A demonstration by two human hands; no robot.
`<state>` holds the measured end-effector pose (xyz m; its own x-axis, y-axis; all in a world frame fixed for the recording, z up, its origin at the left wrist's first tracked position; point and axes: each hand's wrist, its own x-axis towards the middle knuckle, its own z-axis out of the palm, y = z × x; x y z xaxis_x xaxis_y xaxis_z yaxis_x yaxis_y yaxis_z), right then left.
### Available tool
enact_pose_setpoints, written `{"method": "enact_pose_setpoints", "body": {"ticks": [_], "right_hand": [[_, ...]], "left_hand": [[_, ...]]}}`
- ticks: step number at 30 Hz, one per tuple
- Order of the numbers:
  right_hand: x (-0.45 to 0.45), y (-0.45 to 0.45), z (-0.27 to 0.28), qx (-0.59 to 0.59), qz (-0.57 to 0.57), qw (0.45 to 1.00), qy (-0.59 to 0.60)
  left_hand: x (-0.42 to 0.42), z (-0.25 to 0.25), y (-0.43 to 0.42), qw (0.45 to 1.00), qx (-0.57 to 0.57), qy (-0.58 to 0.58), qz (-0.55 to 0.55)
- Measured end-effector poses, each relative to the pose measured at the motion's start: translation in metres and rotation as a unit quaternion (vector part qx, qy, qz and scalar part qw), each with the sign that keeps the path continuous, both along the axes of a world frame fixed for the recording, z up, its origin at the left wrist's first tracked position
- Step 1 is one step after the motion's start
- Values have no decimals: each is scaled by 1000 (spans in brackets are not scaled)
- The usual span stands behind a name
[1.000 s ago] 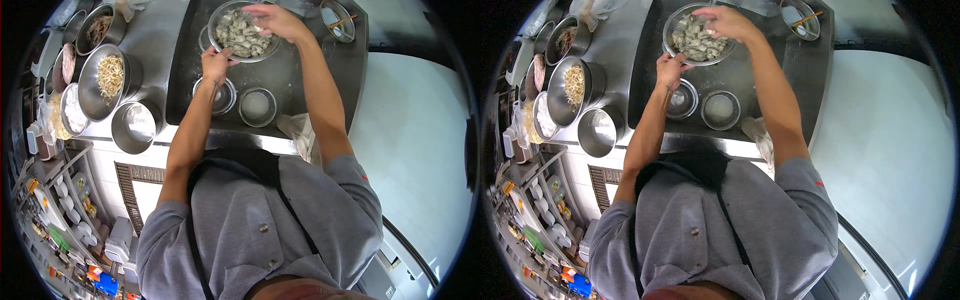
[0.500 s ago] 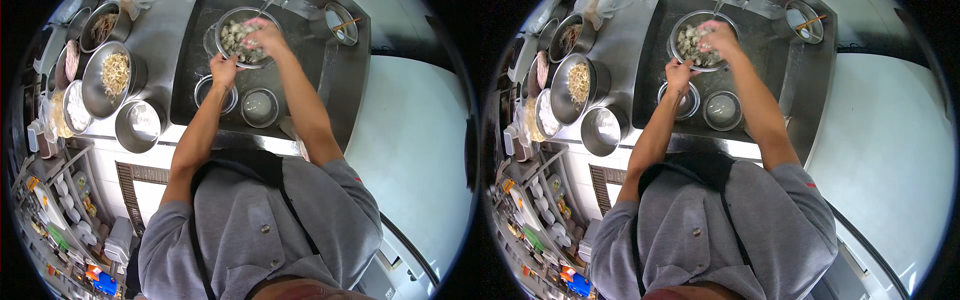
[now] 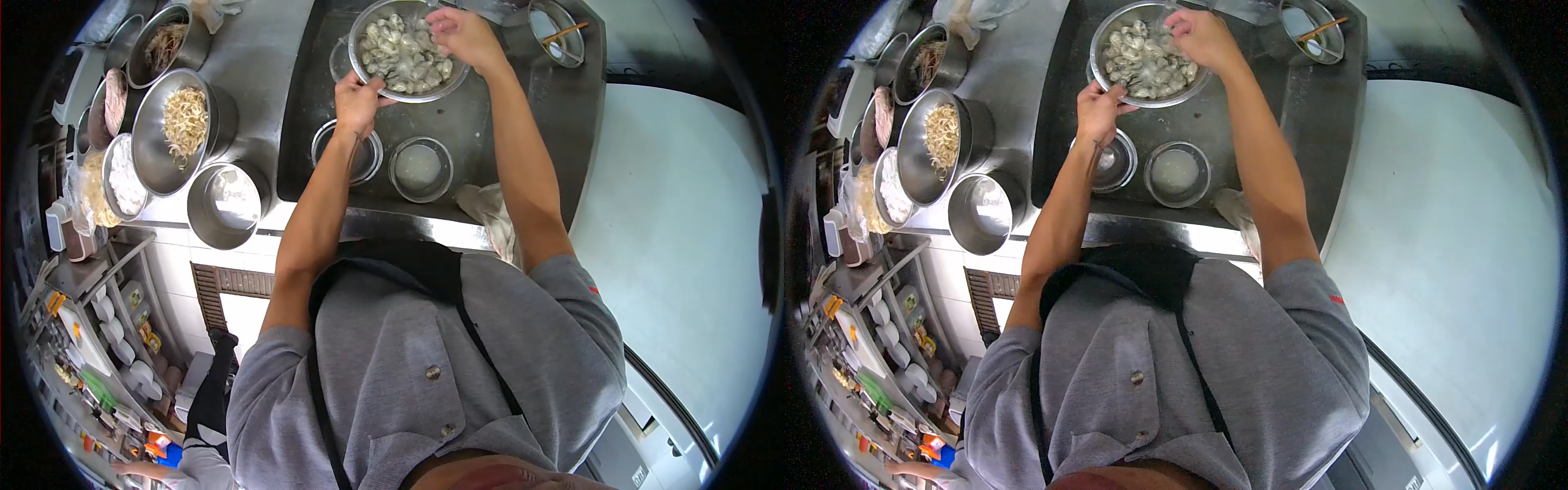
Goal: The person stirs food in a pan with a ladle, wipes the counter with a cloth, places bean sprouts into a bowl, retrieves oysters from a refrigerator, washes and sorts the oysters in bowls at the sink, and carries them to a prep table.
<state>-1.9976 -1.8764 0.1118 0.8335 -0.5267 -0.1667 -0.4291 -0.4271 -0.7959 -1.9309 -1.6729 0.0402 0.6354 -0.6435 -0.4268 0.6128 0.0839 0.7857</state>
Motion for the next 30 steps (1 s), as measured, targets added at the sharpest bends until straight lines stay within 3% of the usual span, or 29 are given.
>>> {"method": "enact_pose_setpoints", "body": {"ticks": [4,6,7,9,10,11,12,13,14,15,16,17,18,19,20,21,23,26,28,30], "right_hand": [[3,2,-16,-79,5,996,-36],[11,-9,-28,104,-89,984,-114],[10,-15,-32,108,-83,983,-120],[17,-33,-33,302,-90,932,-180],[23,-37,-30,342,-75,917,-192],[26,-34,-27,360,-33,907,-216],[35,-35,-25,390,-3,899,-200],[49,-36,-32,431,-7,880,-200],[56,-34,-25,448,-8,880,-160],[63,-34,-30,440,15,886,-142],[67,-36,-39,370,49,918,-130],[78,-32,-25,178,158,971,-30],[77,-18,-19,47,264,963,-35],[72,2,-14,-182,316,930,-48],[60,18,-8,-402,338,849,-58],[63,24,-8,-405,339,847,-68],[65,31,-14,-406,238,881,-45],[73,5,-25,-419,218,881,-2],[80,-19,-10,-385,238,890,49],[81,-27,7,-283,196,936,73]], "left_hand": [[4,5,2,1000,3,-6,-1],[6,5,-1,1000,0,-10,8],[5,1,-2,1000,7,-13,0],[4,5,-2,999,12,-37,-26],[2,16,-2,999,16,-40,-18],[8,20,2,977,152,-131,-69],[9,15,4,886,236,-379,-126],[13,-24,-7,795,182,-568,-107],[16,-65,-19,657,147,-738,-43],[18,-30,-20,841,150,-514,-84],[22,5,-21,953,160,-254,-37],[24,12,-25,987,24,-152,43],[29,9,-34,990,-24,-118,67],[38,14,-33,993,-22,-97,64],[37,19,-34,996,-23,-74,54],[40,23,-34,995,-23,-83,59],[42,30,-37,993,4,-95,72],[36,31,-37,993,17,-108,46],[34,27,-40,995,15,-85,47],[34,25,-41,997,11,-60,38]]}}
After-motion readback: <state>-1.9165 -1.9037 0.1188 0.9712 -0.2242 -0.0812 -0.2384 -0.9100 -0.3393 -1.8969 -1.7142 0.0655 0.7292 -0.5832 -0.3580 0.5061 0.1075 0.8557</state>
